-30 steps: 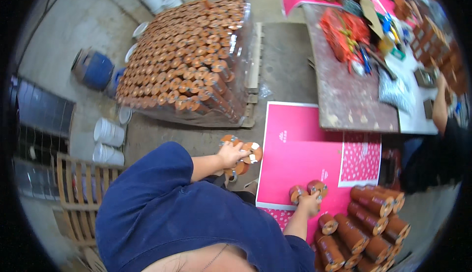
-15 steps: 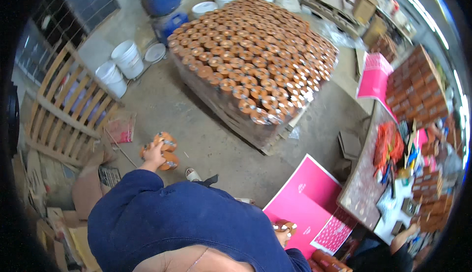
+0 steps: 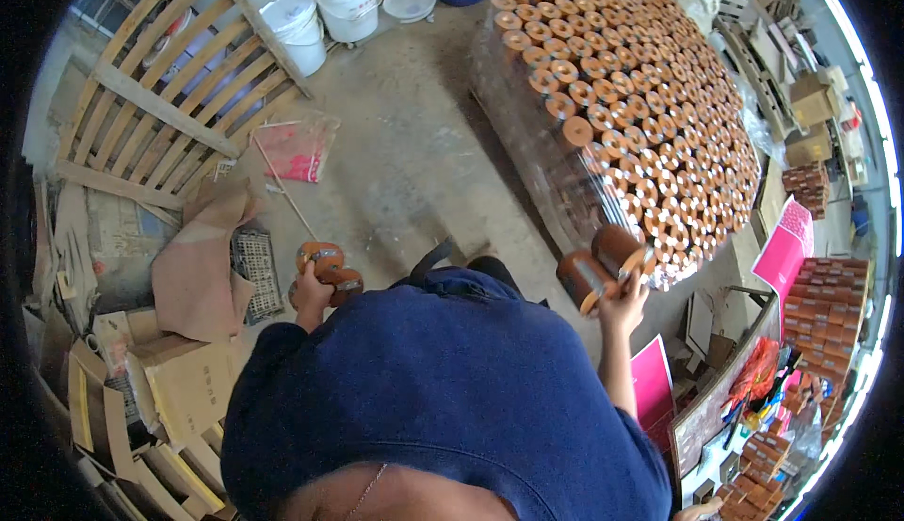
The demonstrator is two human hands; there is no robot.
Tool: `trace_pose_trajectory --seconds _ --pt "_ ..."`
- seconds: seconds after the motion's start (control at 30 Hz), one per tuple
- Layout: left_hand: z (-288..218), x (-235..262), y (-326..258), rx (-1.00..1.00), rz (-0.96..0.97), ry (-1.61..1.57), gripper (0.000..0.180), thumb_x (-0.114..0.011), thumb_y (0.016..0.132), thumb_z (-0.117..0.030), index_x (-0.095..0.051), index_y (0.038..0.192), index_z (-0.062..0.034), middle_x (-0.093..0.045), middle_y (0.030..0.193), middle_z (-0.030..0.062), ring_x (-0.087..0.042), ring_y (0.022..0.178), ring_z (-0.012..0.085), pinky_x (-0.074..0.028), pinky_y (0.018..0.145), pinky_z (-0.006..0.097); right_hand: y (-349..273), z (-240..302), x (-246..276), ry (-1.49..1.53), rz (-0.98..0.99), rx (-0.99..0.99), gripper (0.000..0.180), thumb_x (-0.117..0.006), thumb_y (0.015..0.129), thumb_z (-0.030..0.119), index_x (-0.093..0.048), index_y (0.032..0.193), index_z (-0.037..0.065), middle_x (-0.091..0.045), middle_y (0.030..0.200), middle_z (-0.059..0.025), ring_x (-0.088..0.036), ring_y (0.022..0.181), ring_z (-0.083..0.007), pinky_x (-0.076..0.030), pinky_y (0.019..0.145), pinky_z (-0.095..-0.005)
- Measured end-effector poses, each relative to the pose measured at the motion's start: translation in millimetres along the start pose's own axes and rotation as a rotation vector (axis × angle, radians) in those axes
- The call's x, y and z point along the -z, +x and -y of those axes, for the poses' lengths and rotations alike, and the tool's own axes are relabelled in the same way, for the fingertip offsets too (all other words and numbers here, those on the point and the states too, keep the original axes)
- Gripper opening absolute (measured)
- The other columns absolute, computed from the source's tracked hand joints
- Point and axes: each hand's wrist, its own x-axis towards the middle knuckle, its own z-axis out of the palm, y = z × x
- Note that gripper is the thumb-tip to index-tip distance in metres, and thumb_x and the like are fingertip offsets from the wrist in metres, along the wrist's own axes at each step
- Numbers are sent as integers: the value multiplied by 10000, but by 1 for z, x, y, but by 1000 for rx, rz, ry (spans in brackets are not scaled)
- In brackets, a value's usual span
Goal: Applying stickers/labels to small wooden cylinders or blocks in a factory environment.
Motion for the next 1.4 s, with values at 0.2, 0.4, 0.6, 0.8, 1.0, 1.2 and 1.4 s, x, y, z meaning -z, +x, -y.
trace_pose_trajectory --seconds 0.2,0.4,0.6,0.8,1.0,1.2,1.4 --pt "-45 31 75 95 -39 -182 767 -649 577 -315 -326 1266 -223 -423 1185 145 -417 1113 312 -312 918 472 120 170 -28 267 -28 422 600 -630 567 65 -456 1141 61 -463 1016 -168 -525 859 -333 -452 715 -394" --pt "-98 133 115 255 -109 -133 727 -642 590 -257 -355 1254 -176 -446 1151 155 -421 1105 314 -353 893 455 211 337 -69 321 187 511 689 -666 491 71 -459 1148 81 -465 1003 -155 -488 918 -343 -420 754 -416" --pt "-158 230 201 350 -188 -223 717 -645 588 -231 -366 1245 -164 -452 1140 162 -429 1091 321 -363 886 446 309 455 -109 440 306 516 646 -650 519 107 -475 1141 122 -483 949 -122 -507 889 -308 -421 731 -410" --pt "-263 310 363 196 -259 -295 708 -649 586 -205 -376 1237 -152 -458 1129 170 -438 1077 328 -374 879 438 396 537 -158 481 207 374 652 -656 513 101 -479 1140 136 -484 927 -97 -510 885 -289 -411 727 -422" --pt "-452 410 531 -457 -409 -158 702 -676 530 -133 -426 1186 -126 -448 1188 175 -454 1048 352 -372 885 426 459 590 -181 302 79 12 657 -666 516 122 -472 1142 176 -479 987 -95 -489 951 -289 -385 771 -428" --pt "-688 470 579 -1135 -436 -90 617 -624 517 -57 -482 1116 -115 -507 1073 164 -456 1027 366 -390 838 440 496 612 -187 252 -51 -306 623 -661 548 129 -475 1142 126 -481 998 -114 -507 915 -288 -410 765 -393" --pt "-895 447 563 -1629 -151 -133 556 -625 530 -84 -521 1074 -135 -510 968 167 -527 860 371 -446 696 448 561 608 -219 171 -137 -590 609 -686 578 183 -481 1150 133 -483 1036 -144 -529 920 -311 -443 761 -381"
